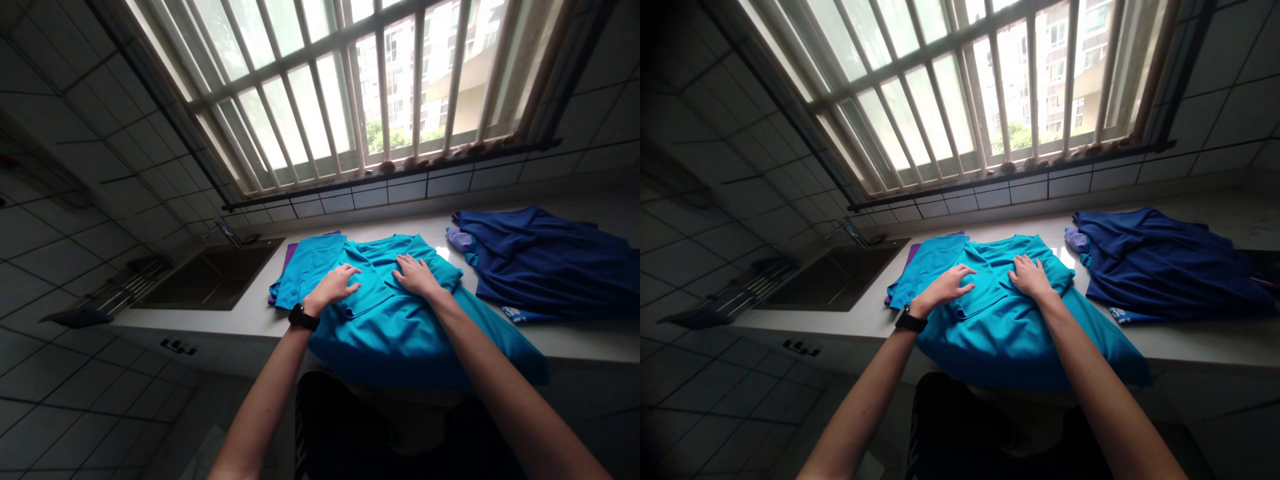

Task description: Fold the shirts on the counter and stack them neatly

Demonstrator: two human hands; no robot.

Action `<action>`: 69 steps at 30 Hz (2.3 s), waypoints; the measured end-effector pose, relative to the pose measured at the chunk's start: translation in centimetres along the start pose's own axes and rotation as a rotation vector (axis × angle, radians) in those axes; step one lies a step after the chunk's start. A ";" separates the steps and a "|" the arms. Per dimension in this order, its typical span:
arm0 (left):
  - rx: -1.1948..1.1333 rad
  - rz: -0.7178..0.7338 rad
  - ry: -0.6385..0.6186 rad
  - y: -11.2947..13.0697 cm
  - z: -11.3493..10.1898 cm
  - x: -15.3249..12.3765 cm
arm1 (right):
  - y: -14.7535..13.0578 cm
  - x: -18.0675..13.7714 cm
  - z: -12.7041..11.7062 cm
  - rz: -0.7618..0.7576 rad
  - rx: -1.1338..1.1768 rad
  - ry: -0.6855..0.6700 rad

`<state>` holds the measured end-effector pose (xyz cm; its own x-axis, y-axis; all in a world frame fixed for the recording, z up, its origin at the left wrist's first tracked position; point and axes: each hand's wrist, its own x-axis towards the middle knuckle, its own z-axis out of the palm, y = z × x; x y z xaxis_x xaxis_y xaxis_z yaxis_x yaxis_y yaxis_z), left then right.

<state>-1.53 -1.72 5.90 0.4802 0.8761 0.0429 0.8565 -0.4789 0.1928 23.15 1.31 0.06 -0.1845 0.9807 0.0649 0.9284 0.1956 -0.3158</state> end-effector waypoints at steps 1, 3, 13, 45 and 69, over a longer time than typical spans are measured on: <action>0.018 -0.030 0.013 0.4 0.8 0.3 | -0.1 0.0 -0.1 -0.003 0.009 0.008; 0.054 -0.121 0.006 1.3 2.4 0.9 | -0.1 -0.1 -0.1 -0.015 0.025 0.043; 0.089 -0.238 0.036 2.1 5.7 1.9 | 0.4 -0.7 -1.1 -0.157 0.057 0.141; 0.012 0.243 0.086 2.4 4.6 0.3 | -0.6 -0.2 -0.3 -0.412 0.503 -0.015; -0.121 0.259 0.192 2.0 5.3 0.4 | -0.3 -0.4 -0.6 -0.446 0.321 0.053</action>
<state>1.33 -2.64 1.06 0.6243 0.7266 0.2868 0.6768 -0.6865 0.2658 23.10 0.86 0.68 -0.5135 0.8025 0.3038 0.6174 0.5914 -0.5187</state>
